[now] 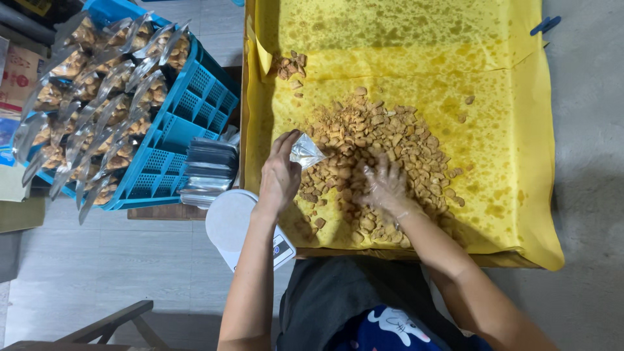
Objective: The person picks up snacks from a pile on a yellow table, places them into plastic bags, weighs each bag using a digital scale, and places the completed bags into a blue plastic crate.
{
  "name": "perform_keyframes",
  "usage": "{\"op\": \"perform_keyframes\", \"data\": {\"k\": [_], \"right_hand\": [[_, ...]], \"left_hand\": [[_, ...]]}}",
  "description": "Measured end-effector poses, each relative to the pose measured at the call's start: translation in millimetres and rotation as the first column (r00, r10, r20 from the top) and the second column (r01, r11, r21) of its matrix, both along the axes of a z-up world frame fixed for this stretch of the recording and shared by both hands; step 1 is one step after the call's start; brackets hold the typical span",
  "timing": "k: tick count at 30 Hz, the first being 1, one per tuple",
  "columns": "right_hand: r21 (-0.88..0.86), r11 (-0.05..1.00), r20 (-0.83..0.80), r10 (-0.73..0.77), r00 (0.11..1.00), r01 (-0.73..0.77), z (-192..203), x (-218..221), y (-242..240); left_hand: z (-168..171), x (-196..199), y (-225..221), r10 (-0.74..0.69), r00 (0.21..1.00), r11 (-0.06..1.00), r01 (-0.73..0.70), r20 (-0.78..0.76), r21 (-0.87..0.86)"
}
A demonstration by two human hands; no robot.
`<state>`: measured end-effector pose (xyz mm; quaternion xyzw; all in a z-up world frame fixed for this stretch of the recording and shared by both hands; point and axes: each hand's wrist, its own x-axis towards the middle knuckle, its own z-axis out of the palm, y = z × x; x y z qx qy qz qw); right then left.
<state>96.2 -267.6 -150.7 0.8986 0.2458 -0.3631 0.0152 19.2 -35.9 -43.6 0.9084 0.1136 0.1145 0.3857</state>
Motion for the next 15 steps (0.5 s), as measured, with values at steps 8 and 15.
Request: {"op": "perform_keyframes", "data": {"k": [8, 15], "right_hand": [[-0.077, 0.993, -0.004, 0.090, 0.996, -0.090, -44, -17, -11], [0.170, 0.960, 0.220, 0.182, 0.958, -0.222, -98, -49, -28]], "left_hand": [[-13, -8, 1, -0.015, 1.000, 1.000, 0.015, -0.011, 0.004], [-16, -10, -5, -0.011, 1.000, 1.000, 0.011, -0.020, 0.006]]}}
